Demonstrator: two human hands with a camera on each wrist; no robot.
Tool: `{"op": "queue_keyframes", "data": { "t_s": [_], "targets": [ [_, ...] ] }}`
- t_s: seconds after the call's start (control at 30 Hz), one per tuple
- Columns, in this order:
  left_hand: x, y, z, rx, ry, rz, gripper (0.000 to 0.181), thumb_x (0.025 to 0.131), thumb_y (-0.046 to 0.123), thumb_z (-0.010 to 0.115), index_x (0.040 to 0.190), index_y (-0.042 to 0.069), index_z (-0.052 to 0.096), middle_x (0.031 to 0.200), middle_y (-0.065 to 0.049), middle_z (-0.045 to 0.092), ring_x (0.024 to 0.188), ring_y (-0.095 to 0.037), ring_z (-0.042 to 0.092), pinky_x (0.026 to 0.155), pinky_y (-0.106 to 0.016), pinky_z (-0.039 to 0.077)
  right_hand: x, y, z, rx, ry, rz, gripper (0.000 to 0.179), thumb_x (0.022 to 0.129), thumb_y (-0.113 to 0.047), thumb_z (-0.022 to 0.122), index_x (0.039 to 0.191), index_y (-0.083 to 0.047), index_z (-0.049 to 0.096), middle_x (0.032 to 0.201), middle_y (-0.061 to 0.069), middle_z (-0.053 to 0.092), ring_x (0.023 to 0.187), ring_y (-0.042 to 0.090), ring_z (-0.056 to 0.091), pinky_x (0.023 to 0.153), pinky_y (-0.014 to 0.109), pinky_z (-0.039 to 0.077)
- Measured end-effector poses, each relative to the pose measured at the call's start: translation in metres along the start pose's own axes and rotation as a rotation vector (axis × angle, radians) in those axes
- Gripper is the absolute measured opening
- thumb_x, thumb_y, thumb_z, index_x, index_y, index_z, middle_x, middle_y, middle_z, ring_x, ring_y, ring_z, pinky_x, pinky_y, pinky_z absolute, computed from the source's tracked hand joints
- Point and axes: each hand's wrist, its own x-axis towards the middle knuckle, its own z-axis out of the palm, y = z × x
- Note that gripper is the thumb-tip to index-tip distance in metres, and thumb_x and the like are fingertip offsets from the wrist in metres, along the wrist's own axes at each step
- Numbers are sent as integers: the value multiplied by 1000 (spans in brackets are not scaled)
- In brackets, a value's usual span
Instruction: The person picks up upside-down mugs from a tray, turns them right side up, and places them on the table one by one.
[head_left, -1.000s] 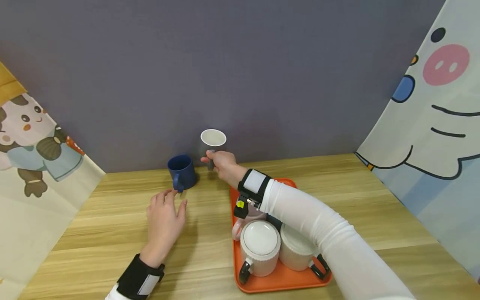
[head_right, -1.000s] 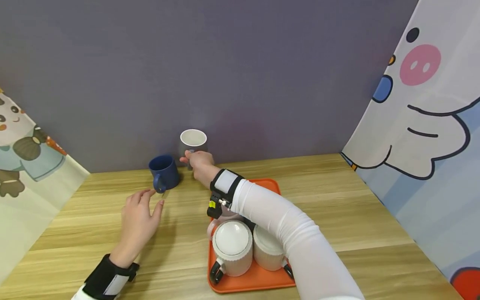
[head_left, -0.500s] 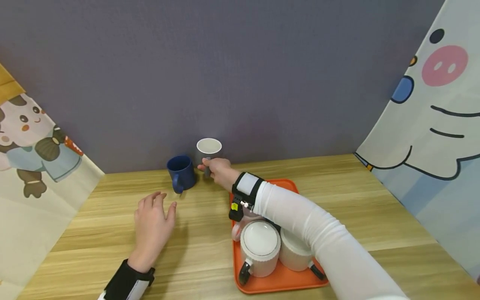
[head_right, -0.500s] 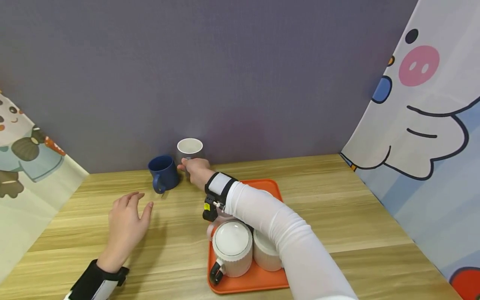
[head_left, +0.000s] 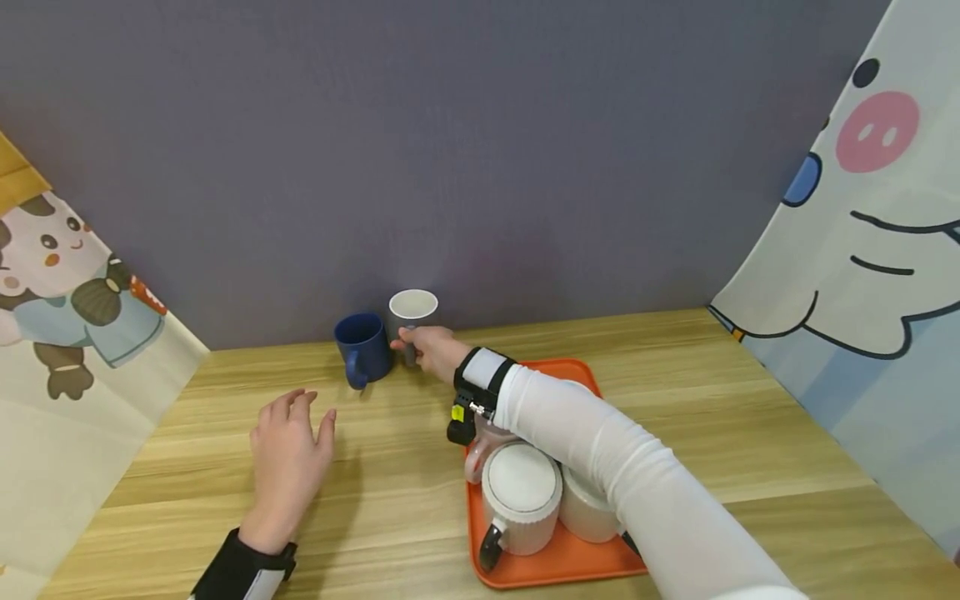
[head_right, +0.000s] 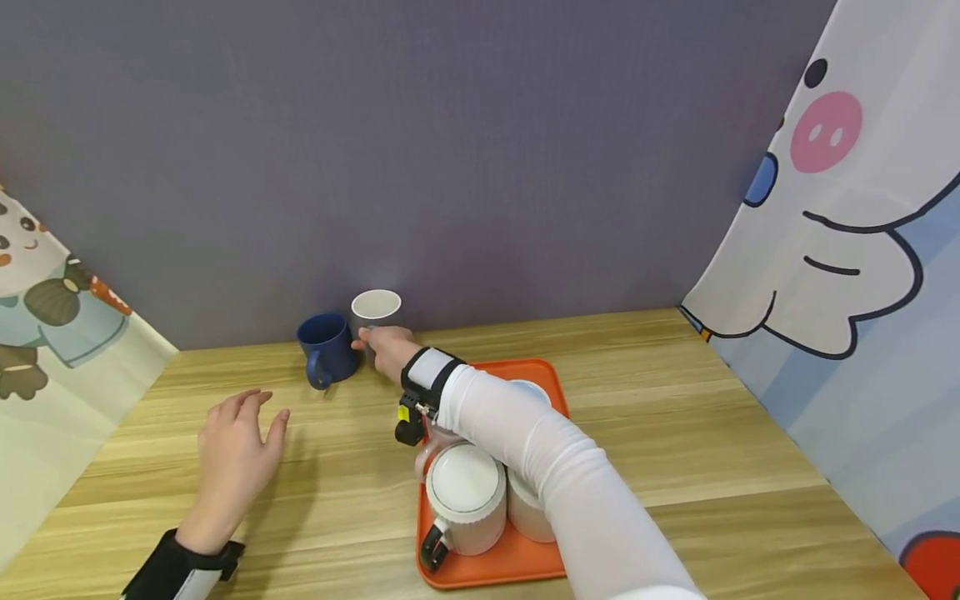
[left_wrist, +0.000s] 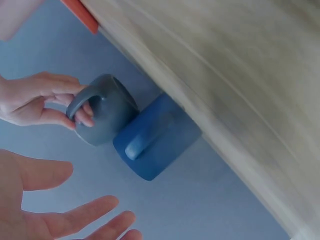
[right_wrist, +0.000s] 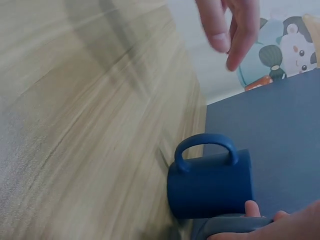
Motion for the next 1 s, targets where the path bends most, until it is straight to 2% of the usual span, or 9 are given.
{"op": "queue_keyframes", "data": {
  "t_s": [0.07,0.13,0.23,0.4,0.53,0.73,0.8,0.87,1.0],
  "targets": [
    [0,-1,-1,3,4,-4,34,84,12,67,107,-13,60,115,-30,55,107,-48,46,81,-58,34,37,17,1,8,-21,38,13,82,-6,71,93,-3,66,92,10,72,79,26,72,62,26,54],
    [0,-2,-2,7,6,-9,34,84,12,67,107,-13,60,115,-30,55,107,-48,46,81,-58,34,74,34,-2,37,-81,58,11,79,-5,74,86,-5,66,85,8,71,71,25,71,53,24,51],
    [1,-3,-3,9,3,-14,35,84,12,67,108,-12,60,116,-30,55,108,-48,45,82,-58,34,117,56,-2,54,-80,99,15,75,-7,78,87,-7,69,85,5,72,72,24,71,57,26,54],
    [2,-2,-3,11,-6,-13,35,85,13,67,109,-12,60,116,-30,55,108,-48,45,82,-59,35,165,80,2,47,-33,122,22,72,-7,79,92,-8,69,88,5,73,75,25,71,66,32,56],
    [2,-2,-3,12,-6,-14,35,85,13,67,109,-12,60,116,-30,55,108,-48,45,82,-60,35,170,86,3,33,-18,125,21,74,-6,78,93,-7,68,88,5,72,73,26,71,64,32,57],
    [2,-5,-2,11,-3,-24,37,85,15,67,109,-12,59,116,-30,55,110,-48,45,85,-59,34,129,72,2,13,-17,142,19,79,-3,74,95,-6,66,89,7,71,73,26,71,63,29,56],
    [2,-6,-2,13,-7,-25,37,85,16,67,109,-11,59,117,-30,55,110,-48,44,85,-59,34,134,75,2,10,-14,135,20,79,-4,74,97,-5,65,89,7,71,73,26,71,62,28,56],
    [2,-6,-2,14,-8,-25,37,85,16,67,109,-11,59,117,-30,55,110,-48,44,85,-59,34,156,86,4,3,-14,132,22,78,-5,75,97,-6,65,90,8,71,73,26,71,61,29,56],
    [2,-6,-2,19,-11,-24,37,85,16,67,109,-11,59,116,-31,55,110,-49,44,84,-59,34,166,90,4,-19,-18,145,22,77,-6,76,96,-8,65,87,8,72,72,25,71,57,29,55]
  ]
}}
